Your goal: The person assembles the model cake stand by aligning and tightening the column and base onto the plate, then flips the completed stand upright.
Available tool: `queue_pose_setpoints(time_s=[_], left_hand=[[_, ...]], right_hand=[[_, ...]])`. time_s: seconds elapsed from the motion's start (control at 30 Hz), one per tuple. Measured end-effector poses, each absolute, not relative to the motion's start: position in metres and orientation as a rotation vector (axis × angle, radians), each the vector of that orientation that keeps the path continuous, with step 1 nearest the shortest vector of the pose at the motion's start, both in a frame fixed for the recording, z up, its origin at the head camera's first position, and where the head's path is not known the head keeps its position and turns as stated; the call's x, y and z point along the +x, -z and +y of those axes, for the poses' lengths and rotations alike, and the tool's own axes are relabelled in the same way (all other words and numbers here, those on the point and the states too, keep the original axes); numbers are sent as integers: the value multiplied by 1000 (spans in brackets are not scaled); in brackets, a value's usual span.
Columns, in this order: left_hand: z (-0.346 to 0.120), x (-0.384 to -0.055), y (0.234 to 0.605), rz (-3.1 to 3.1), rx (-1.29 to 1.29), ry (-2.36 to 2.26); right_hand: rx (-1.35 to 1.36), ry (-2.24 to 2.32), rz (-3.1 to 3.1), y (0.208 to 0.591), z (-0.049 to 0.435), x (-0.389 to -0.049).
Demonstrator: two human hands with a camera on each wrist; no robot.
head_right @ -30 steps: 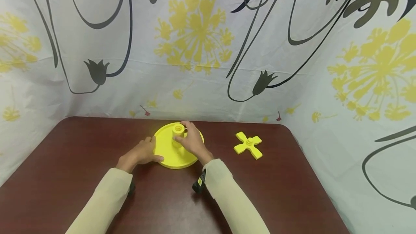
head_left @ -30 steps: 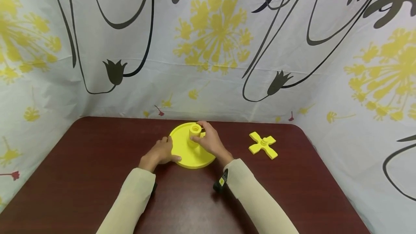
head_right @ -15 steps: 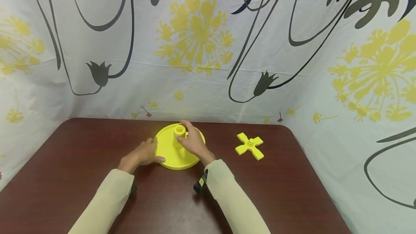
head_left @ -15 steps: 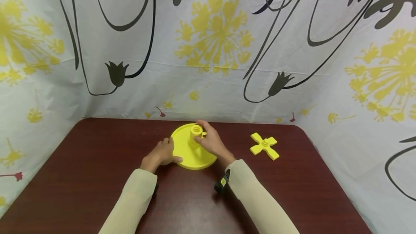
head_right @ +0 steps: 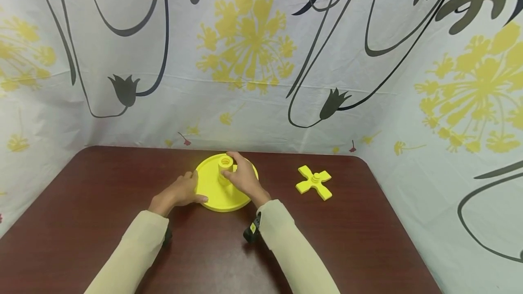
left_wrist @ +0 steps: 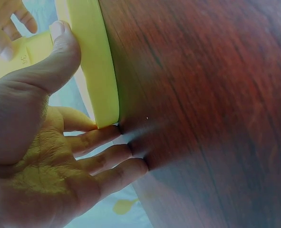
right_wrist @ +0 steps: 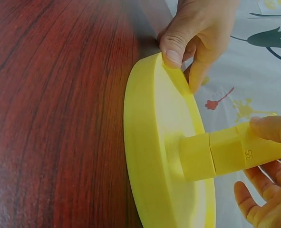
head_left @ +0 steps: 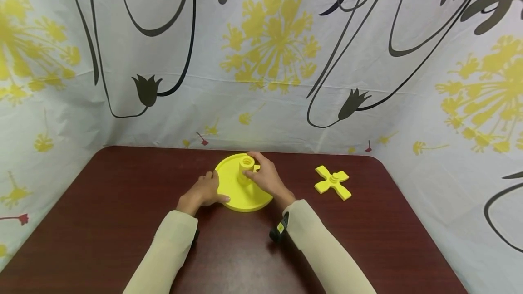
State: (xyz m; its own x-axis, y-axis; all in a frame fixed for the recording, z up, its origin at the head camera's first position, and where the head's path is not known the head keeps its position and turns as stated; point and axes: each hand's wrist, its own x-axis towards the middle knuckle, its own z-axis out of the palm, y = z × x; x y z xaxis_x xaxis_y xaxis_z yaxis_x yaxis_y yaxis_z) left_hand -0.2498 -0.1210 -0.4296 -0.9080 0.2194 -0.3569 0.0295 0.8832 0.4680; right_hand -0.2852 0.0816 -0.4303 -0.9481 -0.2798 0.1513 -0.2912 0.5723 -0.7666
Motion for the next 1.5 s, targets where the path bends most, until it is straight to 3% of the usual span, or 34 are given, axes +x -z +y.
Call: queue_pose_setpoints(time_s=[0.87, 1.5], left_hand=[[-119, -249, 430, 2646, 178, -652], [-121, -251, 429, 2637, 175, -662]], right_hand=[[319, -1354, -2731, 435, 79, -282], [560, -1416, -2710, 433, 90, -287]])
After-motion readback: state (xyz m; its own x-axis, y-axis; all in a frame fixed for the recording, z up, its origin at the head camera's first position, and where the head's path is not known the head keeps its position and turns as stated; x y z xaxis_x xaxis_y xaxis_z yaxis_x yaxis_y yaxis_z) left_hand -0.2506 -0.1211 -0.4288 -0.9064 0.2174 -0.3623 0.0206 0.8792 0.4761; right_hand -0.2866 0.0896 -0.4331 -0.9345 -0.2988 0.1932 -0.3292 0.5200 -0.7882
